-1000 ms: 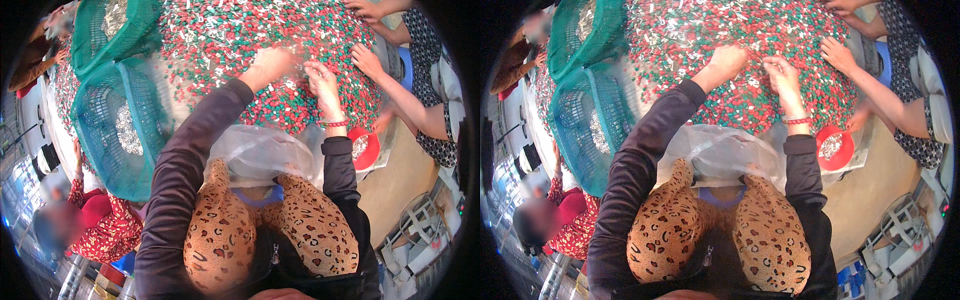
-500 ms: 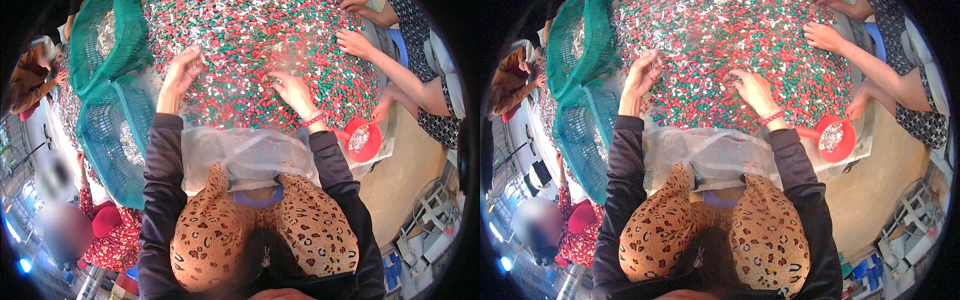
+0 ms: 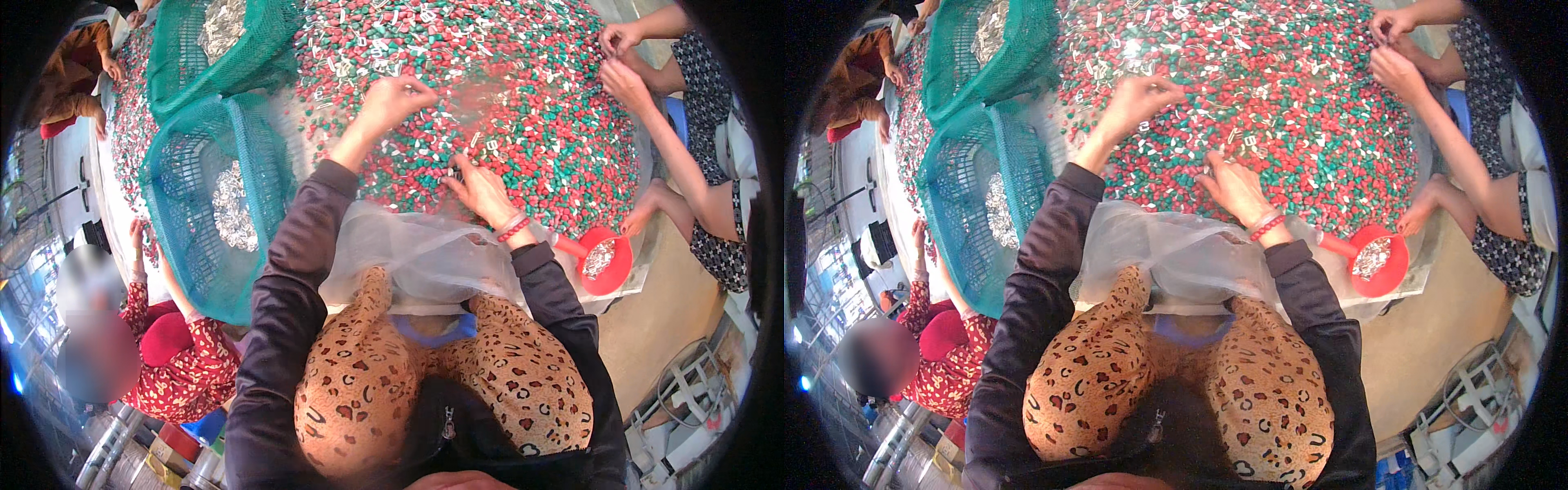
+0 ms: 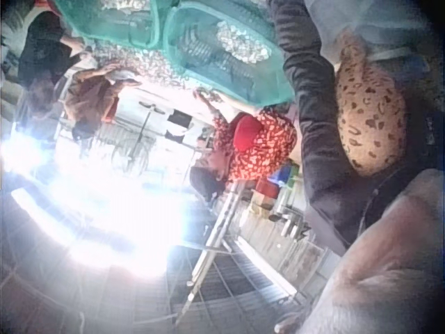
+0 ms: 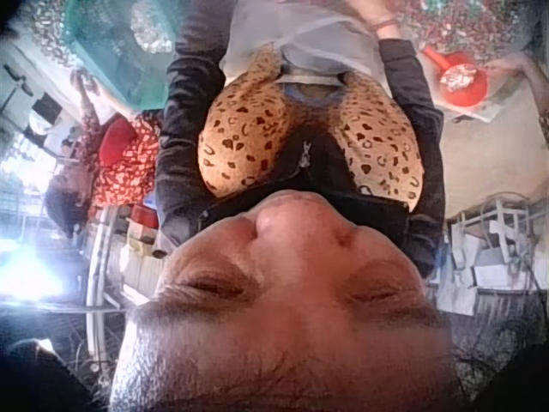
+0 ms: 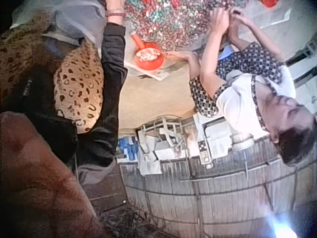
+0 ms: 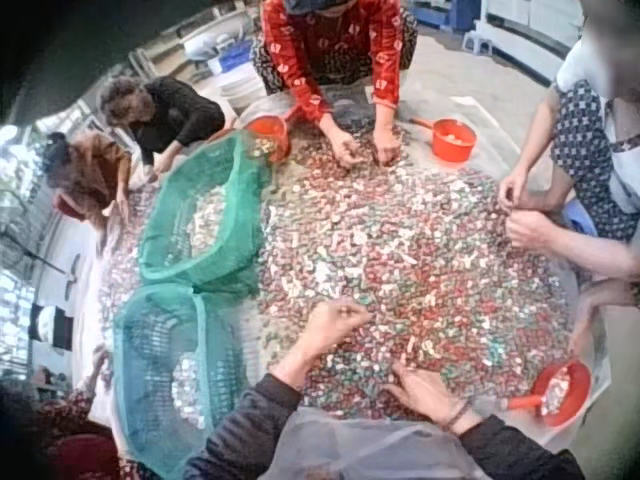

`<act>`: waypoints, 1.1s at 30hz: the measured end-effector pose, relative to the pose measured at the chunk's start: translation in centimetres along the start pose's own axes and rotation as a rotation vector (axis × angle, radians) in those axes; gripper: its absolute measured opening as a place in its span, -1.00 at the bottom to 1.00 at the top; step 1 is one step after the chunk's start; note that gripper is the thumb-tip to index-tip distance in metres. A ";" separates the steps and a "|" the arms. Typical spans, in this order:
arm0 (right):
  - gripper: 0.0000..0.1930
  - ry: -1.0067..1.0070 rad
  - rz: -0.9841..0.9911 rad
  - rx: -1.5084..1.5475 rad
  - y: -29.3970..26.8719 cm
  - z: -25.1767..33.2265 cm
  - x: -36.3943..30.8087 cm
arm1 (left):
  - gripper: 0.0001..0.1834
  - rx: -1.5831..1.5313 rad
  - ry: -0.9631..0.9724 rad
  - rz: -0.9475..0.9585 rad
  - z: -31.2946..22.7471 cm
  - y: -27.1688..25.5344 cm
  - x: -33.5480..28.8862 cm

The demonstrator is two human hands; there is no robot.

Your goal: The person sits at a table and sorts small red and green bottle caps by hand, picking them from a large pile and placing them into a green basket. Other workers are visible nearby performing similar sorting.

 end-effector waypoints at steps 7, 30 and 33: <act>-0.73 0.136 -0.230 0.350 -4.7 -2.0 0.3 | -0.83 0.719 0.344 0.163 -4.2 9.3 1.4; -0.88 0.098 -0.212 0.564 -5.4 0.4 -2.4 | -0.72 0.131 -0.302 -0.547 15.3 -13.2 -12.0; -0.87 -0.011 -0.206 0.440 -5.3 1.9 -2.6 | -0.79 0.547 -0.310 -0.484 14.5 -12.4 -10.8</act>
Point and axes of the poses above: each hand's wrist, its own x-axis towards the middle knuckle, its own y-axis out of the palm, z = x × y, the point moved 10 cm from there along x, towards the middle knuckle
